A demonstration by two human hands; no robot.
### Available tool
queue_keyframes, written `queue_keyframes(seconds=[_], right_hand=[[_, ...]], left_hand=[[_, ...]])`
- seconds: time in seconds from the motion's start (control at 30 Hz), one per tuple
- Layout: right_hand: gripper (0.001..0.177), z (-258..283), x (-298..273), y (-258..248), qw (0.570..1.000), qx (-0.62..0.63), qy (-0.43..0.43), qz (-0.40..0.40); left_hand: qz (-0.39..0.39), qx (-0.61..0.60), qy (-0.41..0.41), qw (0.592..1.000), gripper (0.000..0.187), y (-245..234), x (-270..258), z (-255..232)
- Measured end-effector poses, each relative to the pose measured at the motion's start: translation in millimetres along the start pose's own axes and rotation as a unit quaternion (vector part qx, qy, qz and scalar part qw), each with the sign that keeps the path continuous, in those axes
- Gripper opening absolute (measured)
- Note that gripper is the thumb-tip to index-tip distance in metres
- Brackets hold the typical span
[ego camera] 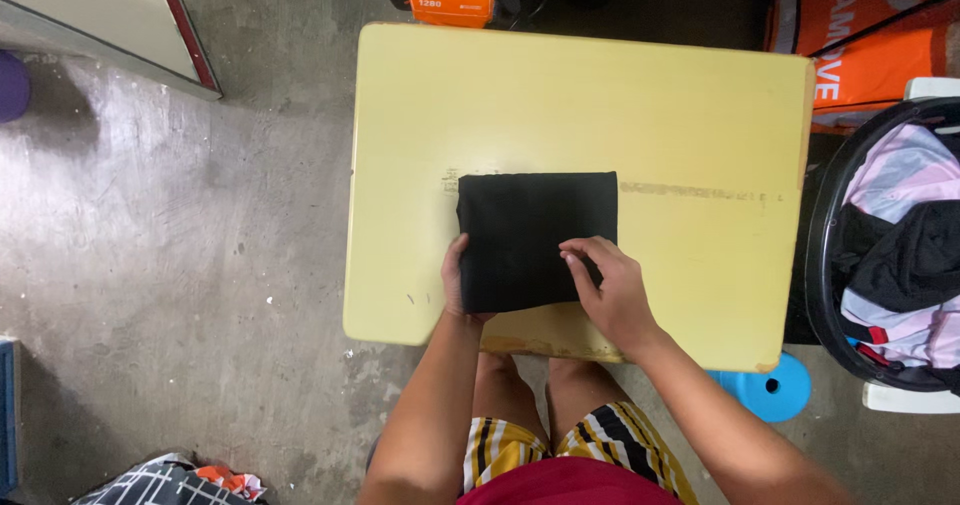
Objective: The person folds several shirts on a yellow table. They smooth each shirt, fold the sleeves and sides, then fold the body into a compact rectangle. The folded shirts are stacked on a nearby desk.
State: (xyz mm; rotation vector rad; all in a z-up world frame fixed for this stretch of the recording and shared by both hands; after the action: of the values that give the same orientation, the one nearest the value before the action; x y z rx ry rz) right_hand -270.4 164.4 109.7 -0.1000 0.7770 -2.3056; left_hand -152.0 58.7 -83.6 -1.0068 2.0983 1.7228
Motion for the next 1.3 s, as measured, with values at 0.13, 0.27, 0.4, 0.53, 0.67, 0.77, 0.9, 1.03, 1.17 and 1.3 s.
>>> queue_keyframes(seconds=[0.13, 0.27, 0.4, 0.53, 0.67, 0.77, 0.9, 1.03, 1.17, 1.3], right_hand=[[0.016, -14.4, -2.7, 3.5, 1.000, -0.003, 0.019, -0.011], [0.015, -26.0, -1.9, 6.7, 0.999, -0.029, -0.005, -0.027], [0.019, -31.0, -0.3, 22.6, 0.994, -0.067, -0.058, -0.069], [0.038, -38.4, 11.0, 64.3, 0.987, -0.084, -0.120, -0.058], [0.058, -73.2, 33.2, 92.9, 0.956, -0.253, -0.147, -0.001], [0.064, -115.7, 45.4, 74.2, 0.936, -0.343, -0.077, -0.028], [0.073, -143.3, 21.2, 28.6, 0.969, -0.198, -0.011, -0.150], [0.078, -196.4, 12.1, 37.7, 0.956, 0.095, 0.270, -0.069], [0.051, -162.1, 7.1, 51.7, 0.872, 0.312, 0.362, 0.111], [0.053, -50.9, 12.5, -4.9, 0.970, 0.172, 0.043, 0.168]], left_hand=[[-0.027, 0.018, -0.061, 0.998, 0.056, -20.5, 9.5, 4.4], [-0.087, 0.144, -0.078, 0.983, 0.046, -36.0, 4.2, -14.8], [-0.253, 0.629, 0.213, 0.704, 0.045, -9.4, -29.6, -93.2], [-0.014, 0.754, 0.443, 0.486, 0.042, 97.3, -49.7, -43.5], [0.073, 0.860, 0.325, 0.387, 0.056, 95.1, -19.6, -8.3], [-0.025, 0.891, 0.295, 0.344, 0.056, 73.4, -1.7, -31.4], [-0.194, 0.854, 0.296, 0.382, 0.059, 49.0, -15.8, -41.5], [-0.236, 0.758, 0.244, 0.558, 0.068, 31.1, -35.0, 11.1], [-0.273, 0.495, 0.164, 0.808, 0.073, 15.2, -25.9, 39.5], [0.032, 0.075, 0.167, 0.983, 0.076, 101.7, 8.1, 46.5]])
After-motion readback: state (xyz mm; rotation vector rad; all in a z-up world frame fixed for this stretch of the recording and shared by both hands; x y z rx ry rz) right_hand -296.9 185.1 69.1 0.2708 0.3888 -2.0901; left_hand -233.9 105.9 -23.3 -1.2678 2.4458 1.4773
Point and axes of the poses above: each hand's wrist, its own x-axis towards the middle knuckle, its own y-axis out of the palm, z = x × y, the point moved 10 cm from there along x, towards the middle knuckle, and after that the axes turned 7 degrees about y, right-handed, at the moved point
